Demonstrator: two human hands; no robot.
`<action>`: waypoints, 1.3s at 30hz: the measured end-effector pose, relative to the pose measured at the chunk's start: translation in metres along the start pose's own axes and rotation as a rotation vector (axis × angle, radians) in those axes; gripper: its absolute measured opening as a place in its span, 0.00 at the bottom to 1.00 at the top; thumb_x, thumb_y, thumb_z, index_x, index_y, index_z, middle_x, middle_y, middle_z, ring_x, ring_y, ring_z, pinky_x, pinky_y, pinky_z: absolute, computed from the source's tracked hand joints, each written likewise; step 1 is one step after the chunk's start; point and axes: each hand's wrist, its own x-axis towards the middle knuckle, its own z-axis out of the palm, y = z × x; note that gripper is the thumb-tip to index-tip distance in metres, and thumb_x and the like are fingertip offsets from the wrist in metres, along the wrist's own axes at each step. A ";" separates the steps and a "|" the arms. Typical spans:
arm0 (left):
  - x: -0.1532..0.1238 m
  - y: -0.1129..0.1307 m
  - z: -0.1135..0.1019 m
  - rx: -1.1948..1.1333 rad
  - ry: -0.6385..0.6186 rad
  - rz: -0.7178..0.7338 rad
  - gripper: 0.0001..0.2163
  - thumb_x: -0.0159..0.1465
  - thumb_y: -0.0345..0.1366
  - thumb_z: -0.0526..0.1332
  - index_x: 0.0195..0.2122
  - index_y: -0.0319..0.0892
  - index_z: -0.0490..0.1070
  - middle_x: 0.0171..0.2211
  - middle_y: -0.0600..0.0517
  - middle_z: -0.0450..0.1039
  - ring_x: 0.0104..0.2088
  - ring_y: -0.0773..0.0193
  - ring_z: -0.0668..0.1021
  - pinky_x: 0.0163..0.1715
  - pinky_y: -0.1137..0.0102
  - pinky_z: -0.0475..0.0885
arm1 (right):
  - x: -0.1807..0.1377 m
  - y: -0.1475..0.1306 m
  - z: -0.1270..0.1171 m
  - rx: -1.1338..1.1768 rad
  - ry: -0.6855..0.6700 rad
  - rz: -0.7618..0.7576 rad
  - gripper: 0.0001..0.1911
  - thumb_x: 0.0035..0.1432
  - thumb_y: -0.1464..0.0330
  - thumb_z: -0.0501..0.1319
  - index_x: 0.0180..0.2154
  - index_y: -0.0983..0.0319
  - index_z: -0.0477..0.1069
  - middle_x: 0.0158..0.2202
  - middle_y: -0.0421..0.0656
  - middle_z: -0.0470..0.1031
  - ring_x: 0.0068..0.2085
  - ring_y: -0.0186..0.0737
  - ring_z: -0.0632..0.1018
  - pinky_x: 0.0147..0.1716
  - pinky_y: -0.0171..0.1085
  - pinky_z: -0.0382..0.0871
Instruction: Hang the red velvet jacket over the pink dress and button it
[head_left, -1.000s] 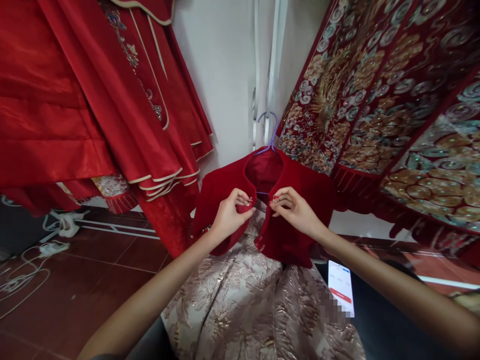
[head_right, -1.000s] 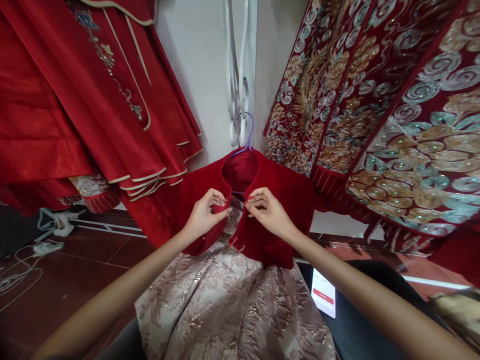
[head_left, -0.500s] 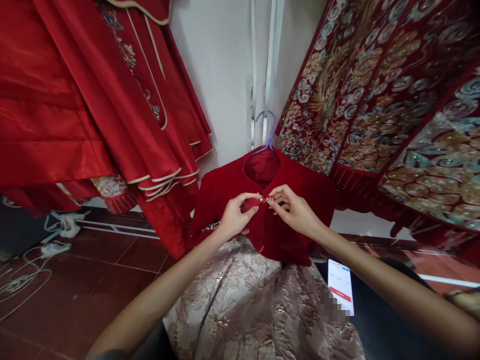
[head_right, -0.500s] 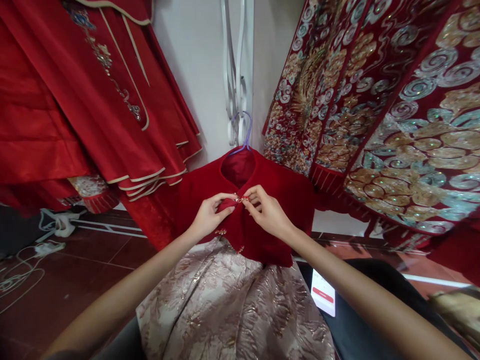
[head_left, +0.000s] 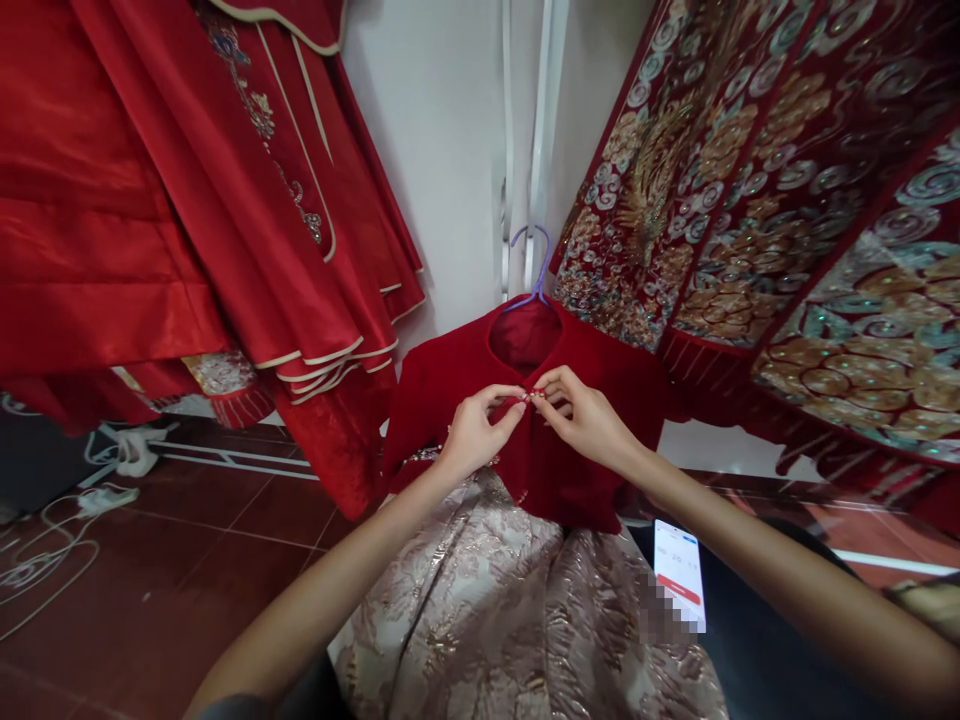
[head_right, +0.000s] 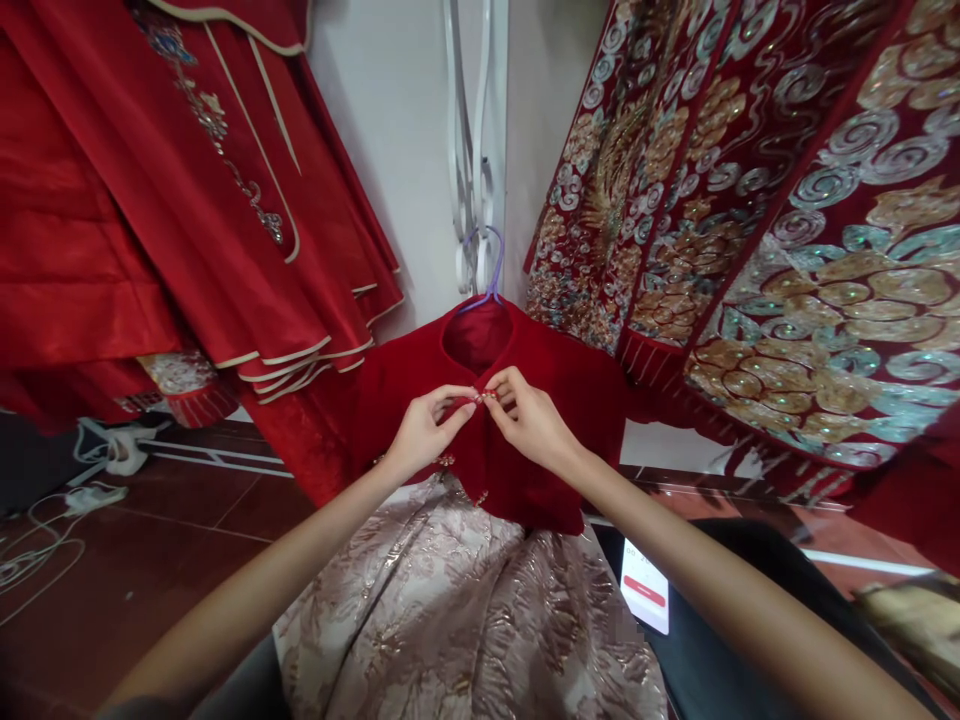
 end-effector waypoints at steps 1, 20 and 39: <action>0.000 0.004 0.001 0.051 0.015 0.016 0.08 0.60 0.33 0.62 0.40 0.40 0.75 0.41 0.47 0.78 0.43 0.62 0.79 0.49 0.66 0.72 | 0.000 0.000 0.000 -0.008 0.002 -0.011 0.08 0.60 0.63 0.55 0.40 0.58 0.61 0.36 0.43 0.73 0.36 0.38 0.77 0.30 0.37 0.74; 0.008 0.003 0.012 0.062 0.041 -0.024 0.08 0.57 0.32 0.63 0.38 0.38 0.77 0.38 0.47 0.80 0.38 0.62 0.81 0.45 0.66 0.76 | 0.000 0.013 -0.004 0.082 0.000 -0.027 0.18 0.60 0.58 0.56 0.48 0.58 0.55 0.37 0.44 0.70 0.38 0.41 0.76 0.34 0.41 0.76; 0.009 0.004 0.007 0.134 -0.008 -0.004 0.08 0.56 0.32 0.64 0.36 0.40 0.80 0.35 0.48 0.81 0.32 0.62 0.81 0.35 0.69 0.78 | 0.000 0.017 -0.005 0.101 -0.036 -0.055 0.21 0.60 0.59 0.56 0.52 0.56 0.52 0.37 0.42 0.68 0.39 0.40 0.76 0.39 0.42 0.76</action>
